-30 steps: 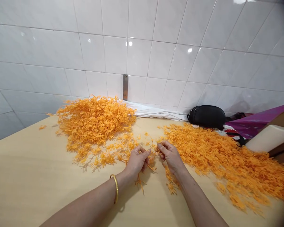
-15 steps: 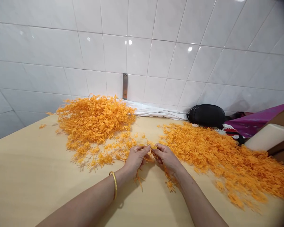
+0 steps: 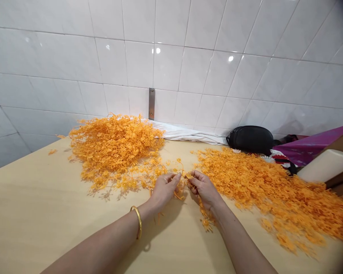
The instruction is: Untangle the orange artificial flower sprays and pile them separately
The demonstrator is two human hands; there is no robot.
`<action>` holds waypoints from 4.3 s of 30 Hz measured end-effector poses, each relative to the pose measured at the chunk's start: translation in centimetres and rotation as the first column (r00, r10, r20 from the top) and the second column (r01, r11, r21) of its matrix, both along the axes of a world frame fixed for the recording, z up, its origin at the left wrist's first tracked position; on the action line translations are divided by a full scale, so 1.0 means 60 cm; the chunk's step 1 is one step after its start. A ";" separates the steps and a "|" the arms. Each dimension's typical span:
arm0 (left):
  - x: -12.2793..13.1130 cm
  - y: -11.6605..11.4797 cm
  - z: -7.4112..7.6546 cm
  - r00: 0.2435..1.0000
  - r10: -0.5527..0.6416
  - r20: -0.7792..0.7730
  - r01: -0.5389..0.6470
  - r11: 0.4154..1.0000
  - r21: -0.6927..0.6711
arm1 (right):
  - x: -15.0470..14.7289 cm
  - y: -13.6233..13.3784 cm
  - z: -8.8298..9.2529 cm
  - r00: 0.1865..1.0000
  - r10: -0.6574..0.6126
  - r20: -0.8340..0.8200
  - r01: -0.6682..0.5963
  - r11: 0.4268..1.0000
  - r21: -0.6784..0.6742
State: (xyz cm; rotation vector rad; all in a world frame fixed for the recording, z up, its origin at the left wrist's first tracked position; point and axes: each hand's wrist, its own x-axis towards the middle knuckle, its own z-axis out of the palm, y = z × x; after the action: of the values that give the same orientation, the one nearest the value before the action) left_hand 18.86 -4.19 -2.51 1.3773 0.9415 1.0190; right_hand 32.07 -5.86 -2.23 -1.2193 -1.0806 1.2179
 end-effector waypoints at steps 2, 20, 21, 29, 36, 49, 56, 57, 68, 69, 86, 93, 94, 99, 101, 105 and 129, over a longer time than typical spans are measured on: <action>-0.003 0.001 0.001 1.000 0.025 -0.015 -0.024 0.997 0.073 | 0.000 0.000 0.001 0.999 0.003 -0.034 -0.004 1.000 -0.010; -0.005 -0.003 0.004 0.983 -0.011 0.186 -0.008 0.995 0.101 | -0.015 -0.004 -0.008 0.981 0.152 -0.120 -0.153 0.988 0.003; -0.004 -0.001 0.003 0.973 -0.011 0.230 -0.002 0.998 0.059 | -0.017 -0.004 -0.010 0.981 0.162 -0.106 -0.162 0.987 0.005; -0.005 0.006 -0.001 0.880 0.143 0.452 -0.012 0.960 -0.279 | -0.016 -0.003 -0.017 0.985 0.171 0.017 -0.171 0.985 0.014; -0.003 0.009 0.028 0.768 0.169 0.617 0.211 0.844 -0.494 | -0.017 0.000 -0.009 0.994 0.108 0.009 -0.108 0.987 0.118; -0.010 0.080 0.038 0.947 0.076 0.313 -0.089 0.996 0.028 | 0.002 -0.010 0.008 0.828 0.168 0.536 -0.316 0.928 0.198; -0.054 0.113 0.041 0.917 0.217 0.335 -0.210 0.976 -0.055 | 0.018 -0.001 0.007 0.991 0.039 0.127 -0.050 0.995 0.085; -0.045 0.105 0.041 0.924 0.177 0.338 -0.162 0.984 -0.071 | 0.020 0.003 0.005 0.997 -0.017 0.071 0.013 0.998 0.064; 0.012 0.044 0.031 0.946 -0.050 0.320 0.081 0.993 -0.084 | 0.010 -0.002 0.011 0.990 -0.104 0.093 0.084 0.977 0.194; 0.014 0.042 0.028 0.942 -0.073 0.327 0.104 0.992 -0.076 | 0.006 -0.002 0.009 0.984 -0.085 0.155 0.052 0.977 0.208; -0.015 0.087 0.036 0.945 0.045 0.324 0.101 0.902 -0.419 | 0.013 -0.024 0.031 0.763 0.507 0.400 -0.550 0.835 -0.009; -0.023 0.089 0.037 0.952 -0.155 0.262 0.238 0.916 -0.322 | 0.025 0.002 0.017 0.989 -0.023 0.144 0.012 0.997 0.079; -0.020 0.084 0.037 0.957 -0.180 0.229 0.246 0.919 -0.307 | 0.027 0.004 0.016 0.992 -0.090 0.090 0.083 0.994 0.075; -0.008 0.061 0.041 0.965 -0.247 0.082 0.261 0.923 -0.282 | 0.020 0.002 0.019 0.992 -0.119 -0.034 0.122 0.986 0.113; -0.003 0.052 0.042 0.957 -0.286 0.044 0.287 0.917 -0.279 | 0.013 -0.001 0.018 0.994 -0.109 0.012 0.107 0.985 0.138; 0.008 0.040 0.042 0.944 -0.330 -0.015 0.313 0.908 -0.278 | 0.001 0.002 0.006 0.984 -0.083 0.155 0.047 0.974 0.224; 0.014 0.029 0.040 0.923 -0.367 -0.113 0.350 0.925 -0.146 | 0.037 0.009 0.008 0.867 -0.385 0.316 0.257 0.889 0.378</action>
State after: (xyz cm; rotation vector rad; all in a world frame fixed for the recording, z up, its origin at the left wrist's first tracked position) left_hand 19.68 -2.47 -0.10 1.4635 0.7979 0.5843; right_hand 34.31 -5.34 -1.74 -1.3426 -1.2381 0.5205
